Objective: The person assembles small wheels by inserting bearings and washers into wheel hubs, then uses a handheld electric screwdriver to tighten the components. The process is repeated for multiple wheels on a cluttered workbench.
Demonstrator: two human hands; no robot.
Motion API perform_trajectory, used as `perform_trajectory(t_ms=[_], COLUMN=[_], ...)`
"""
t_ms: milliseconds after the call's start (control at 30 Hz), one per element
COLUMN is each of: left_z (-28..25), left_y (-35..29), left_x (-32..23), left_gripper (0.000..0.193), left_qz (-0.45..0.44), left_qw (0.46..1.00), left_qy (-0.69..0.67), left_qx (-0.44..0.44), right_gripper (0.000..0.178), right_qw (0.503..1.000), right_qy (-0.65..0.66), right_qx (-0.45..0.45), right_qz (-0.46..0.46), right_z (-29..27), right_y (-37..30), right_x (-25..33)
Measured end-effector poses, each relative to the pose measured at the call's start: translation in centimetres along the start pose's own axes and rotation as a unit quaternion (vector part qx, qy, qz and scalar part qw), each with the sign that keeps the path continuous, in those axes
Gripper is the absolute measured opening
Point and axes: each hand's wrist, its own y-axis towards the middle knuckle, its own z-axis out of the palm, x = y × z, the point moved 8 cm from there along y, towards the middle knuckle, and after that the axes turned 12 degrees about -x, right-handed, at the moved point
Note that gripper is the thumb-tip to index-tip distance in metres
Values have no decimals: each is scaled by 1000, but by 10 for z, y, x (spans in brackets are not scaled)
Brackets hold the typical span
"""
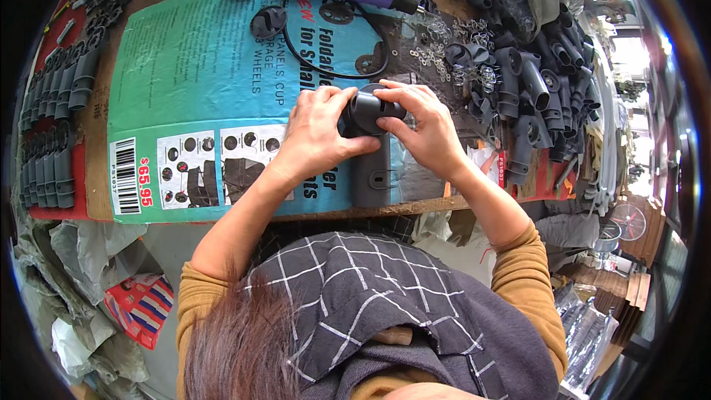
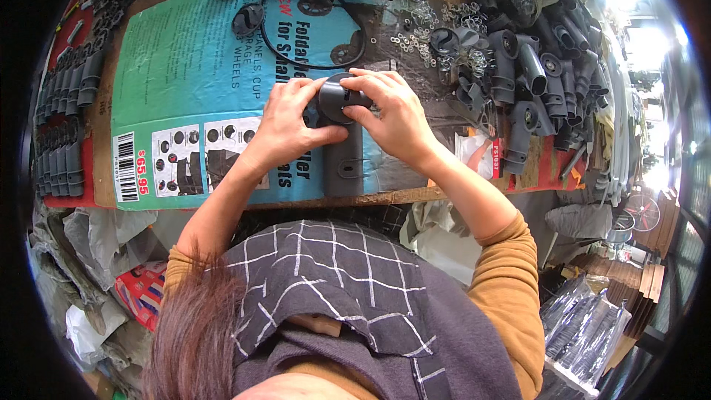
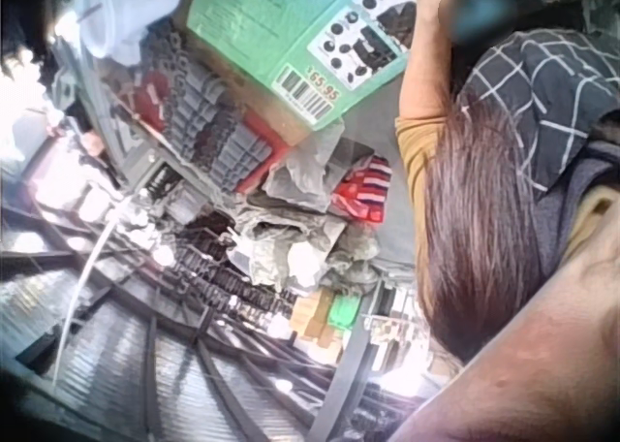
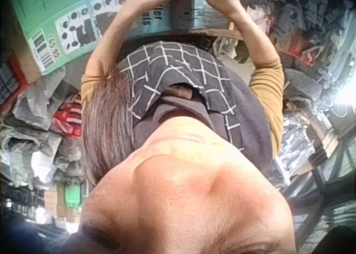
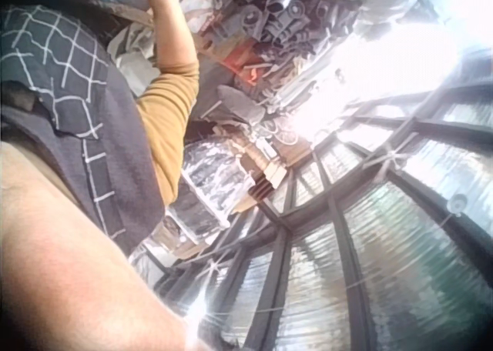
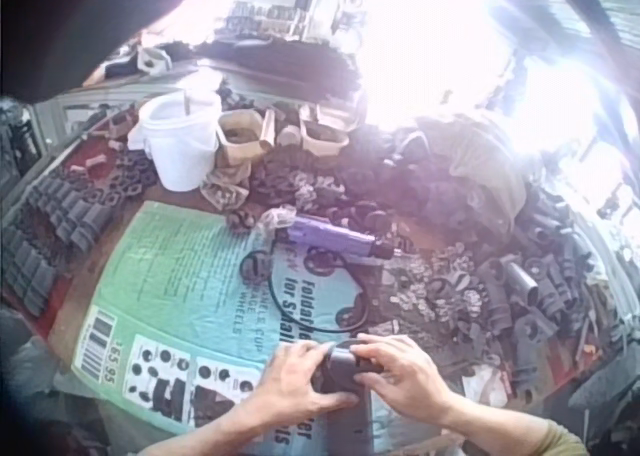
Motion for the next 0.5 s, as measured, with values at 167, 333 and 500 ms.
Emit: perform_trajectory(t_ms=[167, 333, 500], left_z=[1, 8, 7], left_y=[9, 18, 27], left_x=[8, 7, -5], left_gripper=[61, 56, 54], left_qz=[-39, -71, -47], left_qw=[997, 987, 983], left_qy=[-45, -50, 20], left_qx=[43, 132, 178], right_gripper=[37, 40, 39], right_qw=[996, 989, 968], right_qy=[53, 77, 211], right_qx=[60, 100, 72], right_qz=[25, 72, 115], right_z=[5, 11, 26], right_y=[2, -2, -10], right_x=[-17, -29, -37])
